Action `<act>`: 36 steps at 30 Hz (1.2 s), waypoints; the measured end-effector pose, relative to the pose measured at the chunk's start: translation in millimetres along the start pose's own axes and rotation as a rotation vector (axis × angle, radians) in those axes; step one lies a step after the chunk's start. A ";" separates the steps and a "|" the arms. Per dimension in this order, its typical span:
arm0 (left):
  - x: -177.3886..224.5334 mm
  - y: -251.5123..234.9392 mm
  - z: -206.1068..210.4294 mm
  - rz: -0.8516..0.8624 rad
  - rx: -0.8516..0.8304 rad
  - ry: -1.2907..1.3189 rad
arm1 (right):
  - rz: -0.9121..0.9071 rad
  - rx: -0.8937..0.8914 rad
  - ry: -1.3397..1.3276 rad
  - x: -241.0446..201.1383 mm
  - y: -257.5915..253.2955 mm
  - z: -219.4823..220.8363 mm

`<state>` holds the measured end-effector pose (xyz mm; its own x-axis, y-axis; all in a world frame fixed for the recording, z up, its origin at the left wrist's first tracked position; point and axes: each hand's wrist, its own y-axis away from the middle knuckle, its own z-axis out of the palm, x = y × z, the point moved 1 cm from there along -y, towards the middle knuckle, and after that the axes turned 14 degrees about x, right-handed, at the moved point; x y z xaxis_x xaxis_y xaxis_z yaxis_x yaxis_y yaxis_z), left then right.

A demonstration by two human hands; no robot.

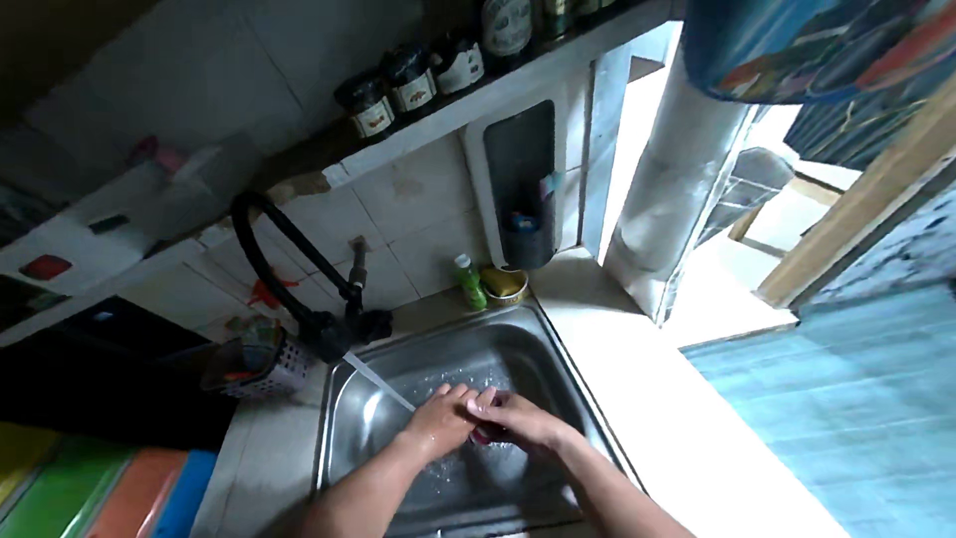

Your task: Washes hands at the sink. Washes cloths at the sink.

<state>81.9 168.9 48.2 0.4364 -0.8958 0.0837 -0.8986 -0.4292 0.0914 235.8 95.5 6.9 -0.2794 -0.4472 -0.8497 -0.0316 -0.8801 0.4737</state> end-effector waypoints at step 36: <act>56.7 28.9 37.1 -0.698 0.340 1.024 | -0.293 -0.031 0.281 -17.5 36.6 -49.4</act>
<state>78.9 101.4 18.7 0.5170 -0.0395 0.8551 -0.3671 -0.9126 0.1798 287.0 63.3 27.7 0.0107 -0.1990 -0.9799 -0.0404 -0.9793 0.1984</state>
